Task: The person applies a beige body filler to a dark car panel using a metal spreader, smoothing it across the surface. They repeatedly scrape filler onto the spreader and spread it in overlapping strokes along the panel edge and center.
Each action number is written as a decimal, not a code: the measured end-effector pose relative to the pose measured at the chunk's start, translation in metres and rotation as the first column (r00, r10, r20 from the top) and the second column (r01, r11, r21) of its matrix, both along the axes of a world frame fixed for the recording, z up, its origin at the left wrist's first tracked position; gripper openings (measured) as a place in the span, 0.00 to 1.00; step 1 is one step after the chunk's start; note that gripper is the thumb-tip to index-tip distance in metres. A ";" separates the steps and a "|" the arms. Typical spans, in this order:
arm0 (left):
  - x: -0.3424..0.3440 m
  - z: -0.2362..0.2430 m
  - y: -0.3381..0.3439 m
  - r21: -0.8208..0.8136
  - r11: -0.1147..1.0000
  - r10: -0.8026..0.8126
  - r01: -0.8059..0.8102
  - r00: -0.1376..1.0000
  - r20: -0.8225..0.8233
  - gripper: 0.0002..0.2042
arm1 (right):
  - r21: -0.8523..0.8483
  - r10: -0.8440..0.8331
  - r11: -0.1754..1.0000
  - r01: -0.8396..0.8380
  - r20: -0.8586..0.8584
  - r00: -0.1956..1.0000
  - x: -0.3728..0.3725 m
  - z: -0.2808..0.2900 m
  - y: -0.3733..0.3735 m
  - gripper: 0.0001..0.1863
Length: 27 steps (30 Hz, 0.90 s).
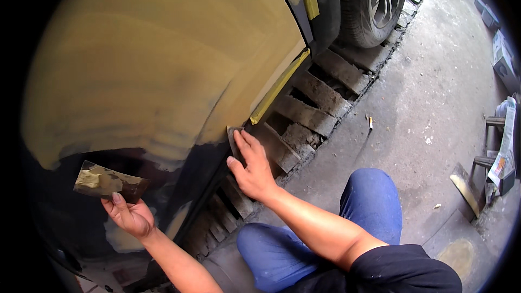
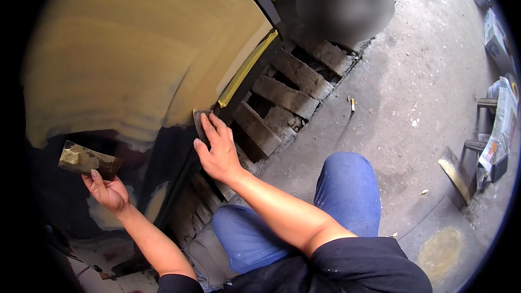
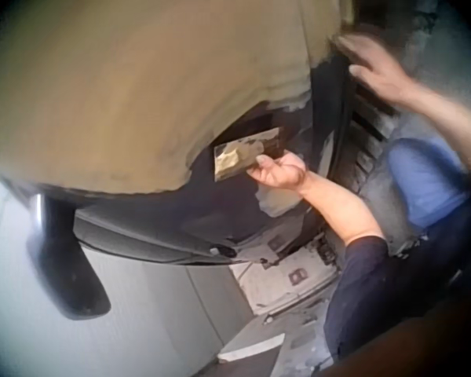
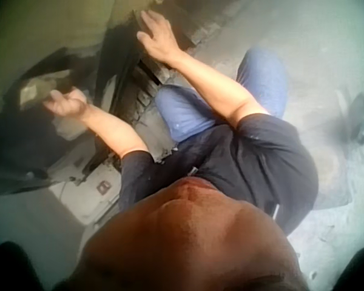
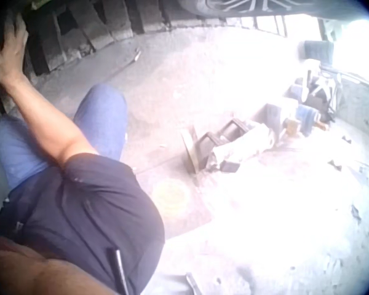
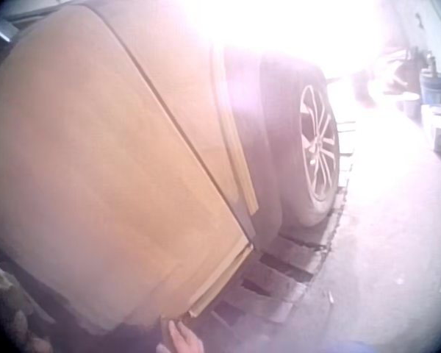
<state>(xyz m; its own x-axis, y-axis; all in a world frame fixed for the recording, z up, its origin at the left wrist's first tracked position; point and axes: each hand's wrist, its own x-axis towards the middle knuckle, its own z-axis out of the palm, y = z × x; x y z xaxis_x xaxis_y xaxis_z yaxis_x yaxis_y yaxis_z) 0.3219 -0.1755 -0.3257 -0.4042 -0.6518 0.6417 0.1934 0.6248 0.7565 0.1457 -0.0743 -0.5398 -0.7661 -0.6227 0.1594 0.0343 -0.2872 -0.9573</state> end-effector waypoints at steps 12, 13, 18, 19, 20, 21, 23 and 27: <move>0.006 0.001 -0.004 0.003 1.000 -0.023 0.023 1.000 0.008 0.17 | -0.064 -0.008 0.998 0.016 0.129 0.992 -0.028 0.005 0.002 0.31; 0.004 0.001 -0.004 -0.001 1.000 -0.020 0.020 1.000 0.005 0.17 | -0.082 0.025 0.997 -0.009 0.198 0.980 -0.021 0.008 0.001 0.30; 0.005 0.000 -0.001 0.005 1.000 0.002 -0.003 1.000 0.019 0.17 | -0.413 0.542 0.837 -0.360 0.720 0.434 -0.016 0.013 0.022 0.29; 0.006 0.000 -0.001 0.007 1.000 0.012 -0.012 1.000 0.022 0.17 | -0.454 0.540 0.838 -0.305 0.770 0.339 -0.019 0.010 0.025 0.30; 0.006 0.000 -0.001 0.007 1.000 0.006 -0.006 1.000 0.019 0.17 | -0.486 0.538 0.839 -0.243 0.807 0.244 -0.025 0.008 0.029 0.30; 0.005 0.000 0.000 0.007 1.000 0.001 -0.001 1.000 0.016 0.17 | -0.534 0.572 0.818 -0.215 0.798 0.192 -0.035 0.006 0.031 0.28; 0.004 0.000 0.000 0.003 1.000 0.003 -0.003 1.000 0.012 0.17 | -0.565 0.584 0.805 -0.180 0.809 0.072 -0.047 0.001 0.027 0.23; 0.003 0.000 -0.002 -0.005 1.000 0.011 -0.011 1.000 0.016 0.18 | -0.605 0.605 0.787 -0.124 0.795 -0.037 -0.061 -0.004 0.022 0.21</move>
